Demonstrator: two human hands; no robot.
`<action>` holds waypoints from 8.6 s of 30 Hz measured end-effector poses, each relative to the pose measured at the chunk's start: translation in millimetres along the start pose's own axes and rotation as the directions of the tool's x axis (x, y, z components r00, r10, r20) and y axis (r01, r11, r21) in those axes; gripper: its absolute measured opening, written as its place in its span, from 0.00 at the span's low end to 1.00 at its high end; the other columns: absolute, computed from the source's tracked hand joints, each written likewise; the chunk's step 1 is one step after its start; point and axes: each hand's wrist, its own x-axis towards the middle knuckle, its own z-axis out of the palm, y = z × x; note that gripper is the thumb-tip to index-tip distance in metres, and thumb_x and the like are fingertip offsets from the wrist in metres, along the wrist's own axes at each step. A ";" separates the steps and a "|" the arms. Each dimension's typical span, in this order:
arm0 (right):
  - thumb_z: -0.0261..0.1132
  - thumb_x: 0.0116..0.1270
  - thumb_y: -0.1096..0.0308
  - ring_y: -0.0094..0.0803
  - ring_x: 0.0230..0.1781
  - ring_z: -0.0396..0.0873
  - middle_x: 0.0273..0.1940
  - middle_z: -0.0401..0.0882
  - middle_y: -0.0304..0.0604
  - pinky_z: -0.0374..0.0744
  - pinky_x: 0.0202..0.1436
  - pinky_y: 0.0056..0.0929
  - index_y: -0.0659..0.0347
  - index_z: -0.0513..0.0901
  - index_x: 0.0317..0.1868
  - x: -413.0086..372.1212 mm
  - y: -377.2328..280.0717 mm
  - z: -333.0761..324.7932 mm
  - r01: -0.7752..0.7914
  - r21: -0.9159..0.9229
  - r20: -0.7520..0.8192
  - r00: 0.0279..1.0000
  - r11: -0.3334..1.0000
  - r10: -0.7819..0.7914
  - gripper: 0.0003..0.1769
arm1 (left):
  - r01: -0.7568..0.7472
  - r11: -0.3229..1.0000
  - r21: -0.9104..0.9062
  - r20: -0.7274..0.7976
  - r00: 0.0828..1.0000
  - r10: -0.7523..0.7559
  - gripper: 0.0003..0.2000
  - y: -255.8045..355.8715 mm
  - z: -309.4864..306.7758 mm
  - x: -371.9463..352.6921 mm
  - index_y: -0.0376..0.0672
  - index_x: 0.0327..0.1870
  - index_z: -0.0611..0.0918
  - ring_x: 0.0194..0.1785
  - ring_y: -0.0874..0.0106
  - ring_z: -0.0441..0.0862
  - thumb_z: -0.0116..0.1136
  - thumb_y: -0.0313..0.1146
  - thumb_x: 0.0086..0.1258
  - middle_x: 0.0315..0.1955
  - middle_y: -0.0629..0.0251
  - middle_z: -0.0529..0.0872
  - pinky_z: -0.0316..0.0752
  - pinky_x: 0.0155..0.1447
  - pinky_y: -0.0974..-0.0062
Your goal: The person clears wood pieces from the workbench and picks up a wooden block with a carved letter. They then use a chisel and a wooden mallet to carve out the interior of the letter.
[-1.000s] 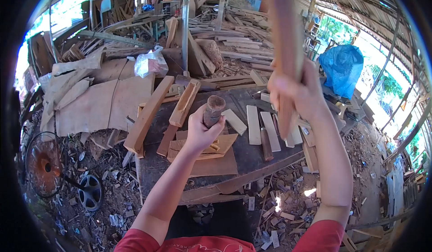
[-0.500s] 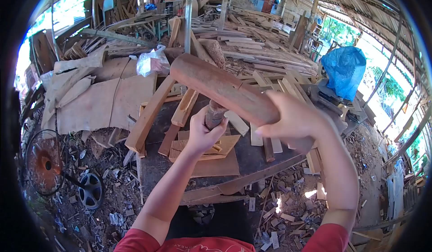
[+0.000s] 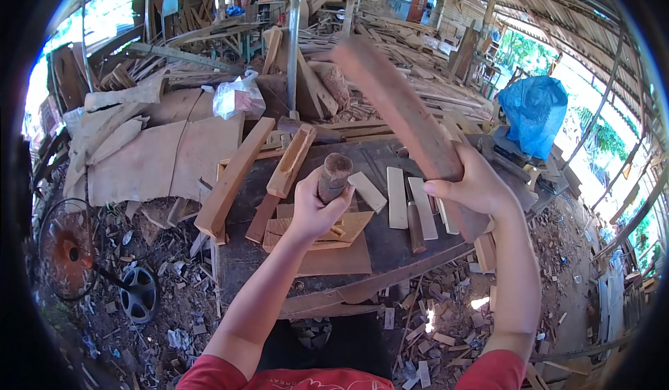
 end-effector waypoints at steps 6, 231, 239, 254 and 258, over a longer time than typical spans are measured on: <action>0.73 0.38 0.51 0.38 0.42 0.80 0.39 0.80 0.54 0.74 0.49 0.32 0.72 0.78 0.43 22.3 71.7 53.7 -0.029 -0.036 -0.050 0.998 0.999 0.027 0.36 | 0.009 1.000 -0.013 -0.003 1.000 -0.009 0.09 0.6 0.4 -0.2 0.37 0.32 0.75 0.22 0.77 0.73 0.61 0.29 0.52 0.19 0.62 0.78 0.70 0.31 0.78; 0.71 0.47 0.57 0.40 0.35 0.78 0.31 0.77 0.49 0.76 0.41 0.32 0.71 0.73 0.42 -15.1 -5.5 40.6 0.333 0.156 -0.477 0.850 0.930 -0.224 0.29 | 0.064 0.979 0.192 0.009 0.998 -0.067 0.13 -13.4 10.4 16.2 0.35 0.34 0.74 0.28 0.59 0.81 0.64 0.32 0.53 0.23 0.52 0.80 0.74 0.35 0.72; 0.72 0.44 0.53 0.38 0.38 0.78 0.36 0.78 0.55 0.74 0.43 0.33 0.73 0.73 0.41 -12.5 20.0 31.4 0.080 0.026 -0.300 0.952 0.996 -0.069 0.32 | 0.068 0.981 0.182 0.026 0.997 -0.074 0.13 -12.9 10.6 15.7 0.34 0.33 0.74 0.27 0.62 0.81 0.64 0.32 0.53 0.23 0.53 0.80 0.74 0.34 0.73; 0.71 0.39 0.51 0.44 0.42 0.80 0.42 0.79 0.57 0.79 0.46 0.36 0.67 0.82 0.38 47.4 127.5 181.4 -0.383 -0.451 -0.044 0.911 0.806 0.409 0.30 | -0.039 0.989 0.139 -0.018 0.999 0.042 0.11 -16.2 7.9 15.6 0.36 0.31 0.74 0.25 0.82 0.67 0.64 0.31 0.56 0.20 0.66 0.76 0.67 0.30 0.80; 0.66 0.49 0.41 0.48 0.45 0.77 0.41 0.78 0.56 0.77 0.47 0.38 0.68 0.80 0.38 47.9 124.6 189.1 -0.352 -0.526 -0.053 0.922 0.774 0.383 0.34 | -0.038 0.991 0.126 -0.022 0.999 0.041 0.11 -18.2 5.8 15.0 0.36 0.31 0.74 0.26 0.82 0.67 0.64 0.31 0.56 0.20 0.67 0.76 0.67 0.30 0.80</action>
